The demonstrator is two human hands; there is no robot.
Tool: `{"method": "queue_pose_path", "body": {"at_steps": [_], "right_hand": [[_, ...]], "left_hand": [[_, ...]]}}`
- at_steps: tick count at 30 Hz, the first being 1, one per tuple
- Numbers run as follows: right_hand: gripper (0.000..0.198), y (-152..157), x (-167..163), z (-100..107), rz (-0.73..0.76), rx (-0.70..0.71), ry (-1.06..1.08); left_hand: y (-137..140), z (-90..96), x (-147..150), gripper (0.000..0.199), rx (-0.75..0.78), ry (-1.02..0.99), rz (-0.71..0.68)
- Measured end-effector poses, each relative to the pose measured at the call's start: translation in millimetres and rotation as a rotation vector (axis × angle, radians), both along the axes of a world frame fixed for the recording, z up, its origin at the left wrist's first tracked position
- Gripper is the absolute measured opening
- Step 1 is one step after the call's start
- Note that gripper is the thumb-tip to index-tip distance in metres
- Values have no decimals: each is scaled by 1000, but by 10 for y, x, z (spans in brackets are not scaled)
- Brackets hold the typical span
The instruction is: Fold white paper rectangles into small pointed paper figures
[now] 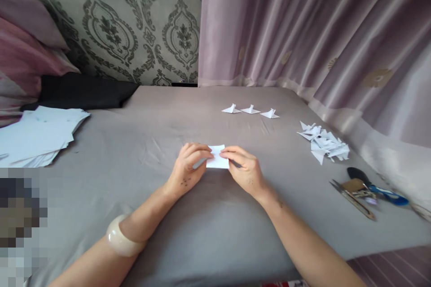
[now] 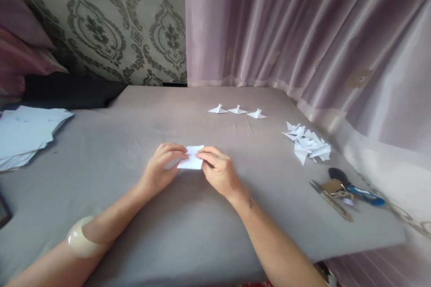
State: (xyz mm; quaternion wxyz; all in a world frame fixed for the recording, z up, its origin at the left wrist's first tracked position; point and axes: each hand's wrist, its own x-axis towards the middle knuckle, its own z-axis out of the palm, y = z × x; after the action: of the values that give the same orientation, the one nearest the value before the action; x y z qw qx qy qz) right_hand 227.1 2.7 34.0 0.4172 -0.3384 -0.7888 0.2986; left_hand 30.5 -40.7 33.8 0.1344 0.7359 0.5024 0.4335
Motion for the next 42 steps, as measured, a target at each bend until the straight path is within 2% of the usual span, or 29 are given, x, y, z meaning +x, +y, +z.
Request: {"method": "queue_pose_path", "body": {"at_steps": [2, 4, 9, 12, 15, 19, 23, 29, 36, 42], "right_hand": [[36, 1, 6, -86, 13, 113, -153], [40, 9, 15, -155, 32, 162, -302], [35, 16, 22, -163, 57, 197, -537], [29, -9, 18, -94, 39, 124, -542], [20, -37, 13, -28, 44, -12, -491], [27, -63, -9, 10, 6, -137, -429], [35, -75, -66, -33, -96, -165, -386], [27, -46, -149, -147, -251, -184, -384], [23, 4, -178, -198, -279, -204, -382], [24, 40, -191, -212, -290, -208, -394]], "left_hand": [[12, -53, -57, 26, 69, 241, -26], [30, -115, -92, 33, 77, 398, -54], [65, -195, -97, 29, -32, 517, -100], [63, -203, -81, 21, -92, 472, -73], [45, -212, -55, 20, -143, 384, -29], [27, -204, -15, 28, -248, 244, 49], [45, -194, 21, 29, -318, 165, 110], [77, -198, 77, 29, -357, 133, 191], [86, -172, 119, 26, -393, 59, 296], [96, -183, 119, 25, -419, 59, 315]]}}
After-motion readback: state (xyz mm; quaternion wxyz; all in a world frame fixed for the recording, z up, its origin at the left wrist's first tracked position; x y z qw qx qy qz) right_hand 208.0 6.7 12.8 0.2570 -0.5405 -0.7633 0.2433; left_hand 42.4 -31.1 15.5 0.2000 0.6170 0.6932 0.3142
